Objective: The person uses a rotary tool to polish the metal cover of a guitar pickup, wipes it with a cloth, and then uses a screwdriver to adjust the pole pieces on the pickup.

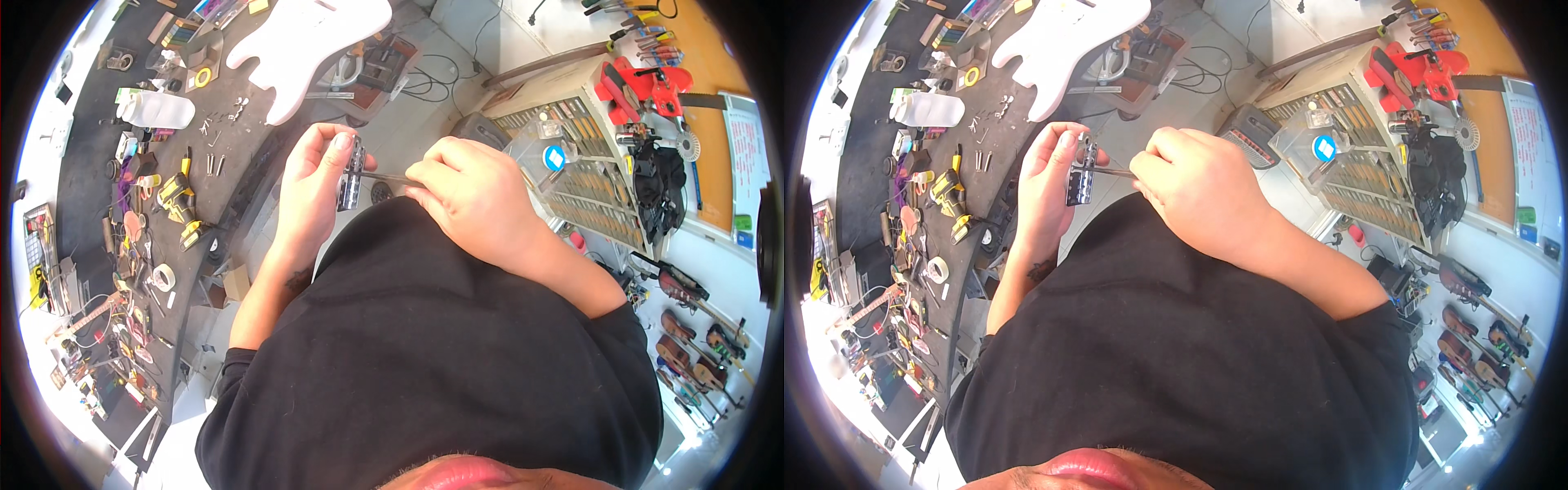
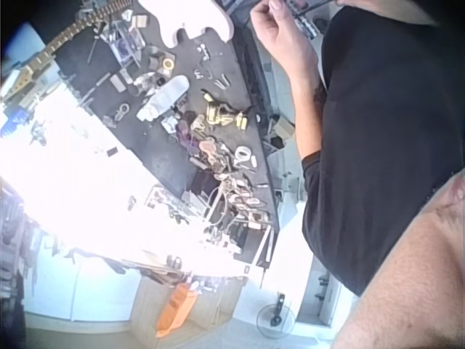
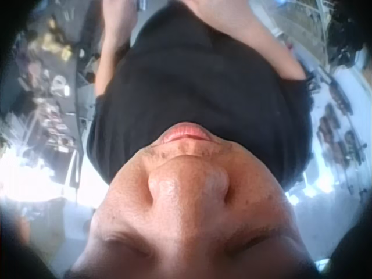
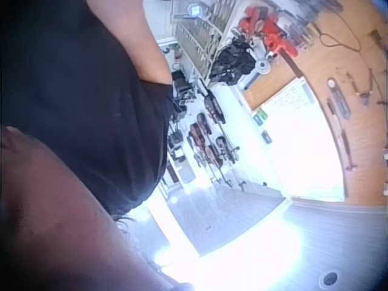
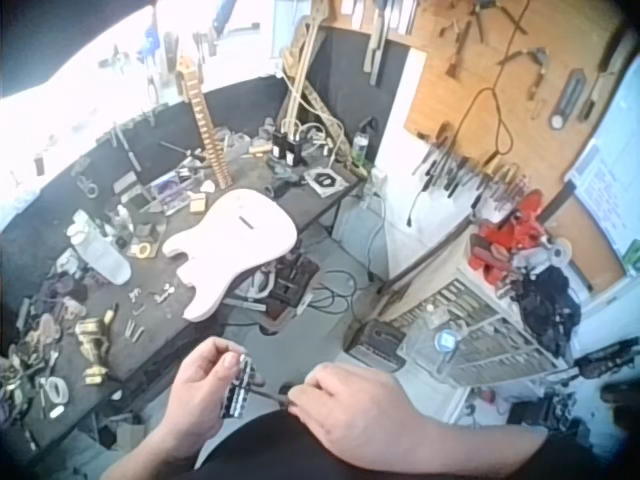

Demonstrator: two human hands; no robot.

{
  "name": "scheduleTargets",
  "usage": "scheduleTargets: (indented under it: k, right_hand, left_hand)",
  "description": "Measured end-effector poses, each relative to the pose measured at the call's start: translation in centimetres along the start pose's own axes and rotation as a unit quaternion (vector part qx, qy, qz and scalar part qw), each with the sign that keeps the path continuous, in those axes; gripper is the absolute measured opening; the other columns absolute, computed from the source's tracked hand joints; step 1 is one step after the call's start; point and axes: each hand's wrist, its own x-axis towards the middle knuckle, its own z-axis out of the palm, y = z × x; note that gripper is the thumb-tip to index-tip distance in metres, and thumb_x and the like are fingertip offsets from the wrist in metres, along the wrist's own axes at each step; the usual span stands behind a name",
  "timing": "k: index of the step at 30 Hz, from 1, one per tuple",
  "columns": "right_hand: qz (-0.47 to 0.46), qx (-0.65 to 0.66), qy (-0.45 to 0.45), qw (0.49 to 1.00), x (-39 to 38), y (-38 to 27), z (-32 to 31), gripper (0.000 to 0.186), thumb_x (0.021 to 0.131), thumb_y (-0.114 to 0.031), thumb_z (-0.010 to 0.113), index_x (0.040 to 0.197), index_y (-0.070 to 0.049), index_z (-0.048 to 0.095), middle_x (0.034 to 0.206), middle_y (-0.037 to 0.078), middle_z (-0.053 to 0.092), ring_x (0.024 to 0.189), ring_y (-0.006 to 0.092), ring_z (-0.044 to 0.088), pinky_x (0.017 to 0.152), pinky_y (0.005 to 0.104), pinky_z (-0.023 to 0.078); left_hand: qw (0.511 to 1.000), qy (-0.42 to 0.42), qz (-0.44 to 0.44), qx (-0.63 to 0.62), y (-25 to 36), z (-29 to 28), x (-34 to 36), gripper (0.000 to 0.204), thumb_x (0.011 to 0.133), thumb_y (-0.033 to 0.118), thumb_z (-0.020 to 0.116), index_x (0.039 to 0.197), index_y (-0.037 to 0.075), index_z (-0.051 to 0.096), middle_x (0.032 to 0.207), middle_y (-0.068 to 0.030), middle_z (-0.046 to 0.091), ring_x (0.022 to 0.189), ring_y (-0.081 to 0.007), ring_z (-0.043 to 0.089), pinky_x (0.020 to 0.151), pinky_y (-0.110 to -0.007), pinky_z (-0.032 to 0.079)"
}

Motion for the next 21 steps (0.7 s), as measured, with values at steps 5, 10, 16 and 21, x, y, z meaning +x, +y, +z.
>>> scheduleTargets:
  k: [5, 10, 16, 21]
  right_hand:
    - [0.020, 0.027, -0.041, 0.999, -0.3, 0.2, 0.0, 0.011, 0.089, -0.014, 0.076, 0.086, -0.006, 0.069, 0.080, 0.008, 0.063, 0.074, 0.0287, 0.067, 0.067, 0.0411, 0.054]
    - [0.044, 0.050, -0.095, 0.993, -0.2, 0.5, 0.4, 0.014, 0.090, -0.018, 0.076, 0.086, -0.006, 0.069, 0.079, 0.011, 0.064, 0.075, 0.0335, 0.067, 0.067, 0.0446, 0.055]
    - [0.082, 0.077, -0.066, 0.991, 0.4, -0.4, -0.3, 0.020, 0.088, -0.017, 0.078, 0.084, -0.005, 0.062, 0.079, 0.011, 0.061, 0.077, 0.0341, 0.067, 0.068, 0.0440, 0.056]
    - [0.047, 0.075, -0.088, 0.992, 0.1, -0.1, -0.6, 0.020, 0.090, -0.016, 0.076, 0.084, -0.004, 0.061, 0.080, 0.011, 0.062, 0.078, 0.0334, 0.067, 0.067, 0.0448, 0.055]
  left_hand:
    - [1.000, -0.005, 0.009, 0.024, 0.1, 0.0, -0.2, 0.021, 0.112, 0.023, 0.054, 0.118, 0.004, 0.061, 0.093, -0.0099, 0.072, 0.087, -0.0112, 0.068, 0.076, -0.025, 0.051]
    - [1.000, -0.005, 0.009, 0.025, 0.2, 0.0, -0.2, 0.021, 0.112, 0.023, 0.054, 0.119, 0.004, 0.060, 0.093, -0.0099, 0.072, 0.085, -0.0111, 0.068, 0.075, -0.024, 0.051]
    - [1.000, -0.007, 0.010, 0.007, 0.2, 0.1, -0.4, 0.023, 0.111, 0.025, 0.057, 0.119, 0.004, 0.060, 0.092, -0.0087, 0.073, 0.083, -0.0086, 0.066, 0.072, -0.022, 0.051]
    - [1.000, -0.002, 0.019, 0.005, 0.4, 0.2, -0.6, 0.024, 0.110, 0.027, 0.060, 0.118, 0.005, 0.061, 0.091, -0.0070, 0.073, 0.079, -0.0055, 0.064, 0.067, -0.020, 0.049]
